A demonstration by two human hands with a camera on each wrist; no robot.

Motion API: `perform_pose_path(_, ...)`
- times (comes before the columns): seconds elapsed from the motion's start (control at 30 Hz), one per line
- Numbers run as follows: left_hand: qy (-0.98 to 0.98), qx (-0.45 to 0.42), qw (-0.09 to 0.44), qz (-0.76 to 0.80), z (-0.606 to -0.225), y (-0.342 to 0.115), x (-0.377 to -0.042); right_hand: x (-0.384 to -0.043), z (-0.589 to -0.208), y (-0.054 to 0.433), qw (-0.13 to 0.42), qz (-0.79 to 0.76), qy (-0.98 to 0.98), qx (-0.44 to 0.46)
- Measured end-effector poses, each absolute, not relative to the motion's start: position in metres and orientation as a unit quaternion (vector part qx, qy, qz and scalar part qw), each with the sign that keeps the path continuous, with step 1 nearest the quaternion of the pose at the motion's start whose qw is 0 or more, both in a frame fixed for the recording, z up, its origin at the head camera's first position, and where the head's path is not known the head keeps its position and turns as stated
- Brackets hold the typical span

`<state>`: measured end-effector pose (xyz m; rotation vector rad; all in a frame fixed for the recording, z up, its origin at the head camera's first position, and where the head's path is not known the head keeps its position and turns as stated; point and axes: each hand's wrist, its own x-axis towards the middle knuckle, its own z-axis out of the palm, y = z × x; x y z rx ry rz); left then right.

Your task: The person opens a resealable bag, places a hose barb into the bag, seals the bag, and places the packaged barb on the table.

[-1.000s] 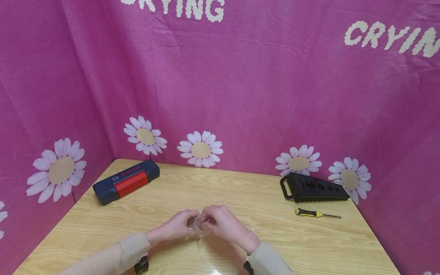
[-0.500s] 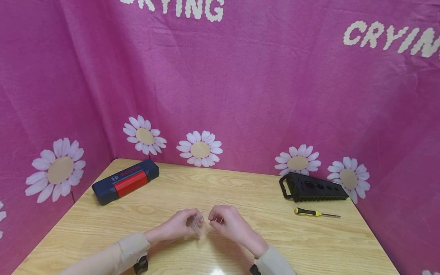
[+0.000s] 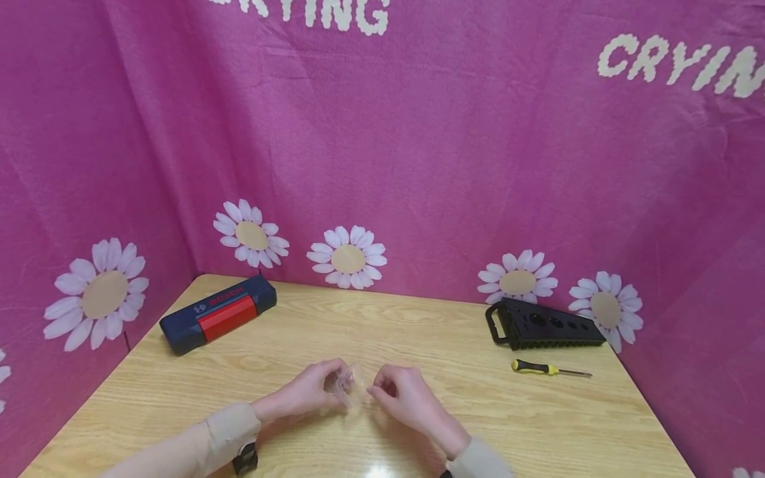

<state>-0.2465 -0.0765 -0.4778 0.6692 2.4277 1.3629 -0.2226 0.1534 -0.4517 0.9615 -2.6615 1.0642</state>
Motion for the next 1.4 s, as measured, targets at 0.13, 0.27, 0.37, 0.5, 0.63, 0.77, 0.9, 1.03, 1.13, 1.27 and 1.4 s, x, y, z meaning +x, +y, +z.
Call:
perform_pose_path(0.13,0.846,0.233,0.126,0.462,-0.477,-0.076,-0.247,-0.220,-0.452,0.151,0.040,0.355,-0.885,0.297)
perform_pose_path(0.27,0.853,0.244,0.101,0.450,-0.477,-0.076,-0.247,-0.219,-0.450,0.149,0.021,0.351,-0.896,0.271)
perform_pose_path(0.37,0.854,0.250,0.086,0.448,-0.478,-0.077,-0.248,-0.219,-0.448,0.146,0.016,0.347,-0.902,0.258)
perform_pose_path(0.5,0.853,0.256,0.078,0.447,-0.478,-0.077,-0.248,-0.219,-0.446,0.143,0.015,0.348,-0.903,0.251)
perform_pose_path(0.63,0.850,0.259,0.075,0.452,-0.477,-0.077,-0.248,-0.220,-0.444,0.140,0.007,0.364,-0.899,0.244)
perform_pose_path(0.77,0.846,0.255,0.075,0.462,-0.476,-0.076,-0.248,-0.222,-0.442,0.138,0.001,0.381,-0.896,0.229)
perform_pose_path(0.9,0.844,0.242,0.081,0.471,-0.475,-0.075,-0.247,-0.223,-0.441,0.136,0.002,0.403,-0.890,0.214)
perform_pose_path(1.03,0.844,0.231,0.084,0.477,-0.475,-0.075,-0.246,-0.225,-0.440,0.134,0.009,0.418,-0.887,0.197)
perform_pose_path(1.13,0.844,0.225,0.085,0.480,-0.475,-0.075,-0.246,-0.227,-0.440,0.134,0.012,0.432,-0.884,0.181)
perform_pose_path(1.27,0.838,0.224,0.097,0.489,-0.475,-0.077,-0.247,-0.232,-0.438,0.136,0.004,0.458,-0.874,0.165)
perform_pose_path(1.4,0.822,0.249,0.100,0.502,-0.473,-0.083,-0.249,-0.235,-0.435,0.138,-0.008,0.472,-0.867,0.158)
